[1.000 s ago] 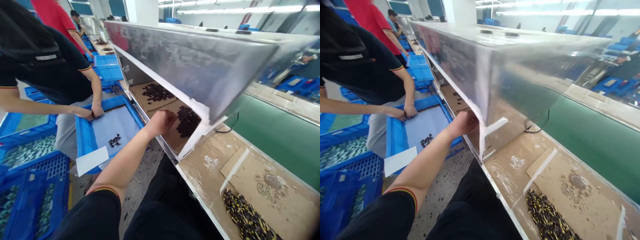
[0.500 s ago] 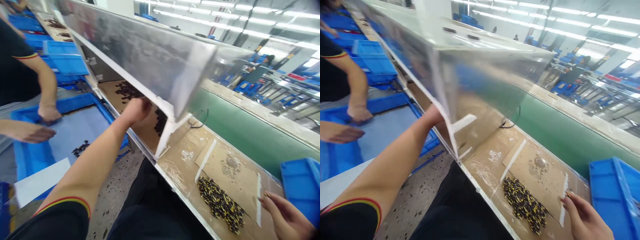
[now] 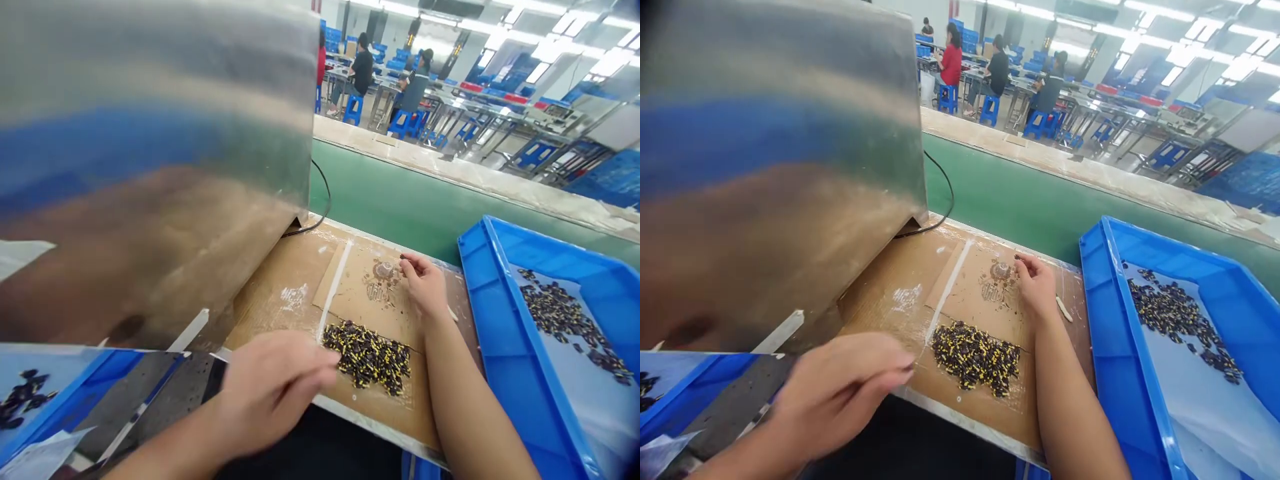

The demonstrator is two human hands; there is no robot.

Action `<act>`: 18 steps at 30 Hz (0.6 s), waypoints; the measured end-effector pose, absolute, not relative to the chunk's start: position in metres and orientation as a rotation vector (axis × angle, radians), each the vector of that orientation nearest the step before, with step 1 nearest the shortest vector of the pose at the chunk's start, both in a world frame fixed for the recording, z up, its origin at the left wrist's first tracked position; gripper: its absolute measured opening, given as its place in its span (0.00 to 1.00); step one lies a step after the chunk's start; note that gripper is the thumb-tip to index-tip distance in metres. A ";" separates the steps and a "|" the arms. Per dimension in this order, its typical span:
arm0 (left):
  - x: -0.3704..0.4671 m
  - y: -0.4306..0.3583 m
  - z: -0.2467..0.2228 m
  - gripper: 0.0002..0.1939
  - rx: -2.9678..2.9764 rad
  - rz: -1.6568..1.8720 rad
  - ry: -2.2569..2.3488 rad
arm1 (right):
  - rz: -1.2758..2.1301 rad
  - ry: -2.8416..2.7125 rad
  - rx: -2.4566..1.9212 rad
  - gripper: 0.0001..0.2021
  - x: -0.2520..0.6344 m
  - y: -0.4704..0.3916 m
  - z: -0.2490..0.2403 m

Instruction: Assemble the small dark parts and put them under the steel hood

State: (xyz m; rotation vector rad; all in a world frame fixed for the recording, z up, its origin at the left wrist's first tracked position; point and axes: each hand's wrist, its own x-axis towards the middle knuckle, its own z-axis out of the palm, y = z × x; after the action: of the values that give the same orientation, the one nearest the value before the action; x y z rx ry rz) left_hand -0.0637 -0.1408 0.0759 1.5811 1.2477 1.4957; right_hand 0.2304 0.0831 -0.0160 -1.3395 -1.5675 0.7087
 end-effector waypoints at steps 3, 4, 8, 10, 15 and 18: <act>-0.018 -0.083 0.051 0.08 1.099 1.213 1.010 | 0.630 -1.572 -1.324 0.18 0.229 0.085 -0.027; -0.006 -0.065 0.043 0.09 0.891 1.188 0.953 | 0.605 -1.569 -1.318 0.18 0.229 0.085 -0.029; 0.019 -0.015 0.021 0.14 0.460 1.154 0.875 | 0.536 -1.532 -1.346 0.17 0.230 0.085 -0.031; 0.021 -0.001 0.013 0.15 0.444 1.161 0.880 | 0.529 -1.543 -1.377 0.14 0.232 0.085 -0.031; 0.019 0.014 -0.014 0.19 0.520 1.238 0.962 | 0.284 -1.730 -1.430 0.10 0.241 0.085 -0.036; 0.018 0.015 -0.026 0.19 0.619 1.267 1.030 | 0.179 -1.871 -1.411 0.09 0.245 0.087 -0.040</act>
State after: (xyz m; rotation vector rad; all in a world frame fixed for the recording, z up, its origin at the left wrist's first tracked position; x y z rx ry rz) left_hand 0.0181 0.0149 -0.0258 0.6192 1.0301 1.2673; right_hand 0.2453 0.0868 -0.0399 -1.4112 -1.8708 0.1790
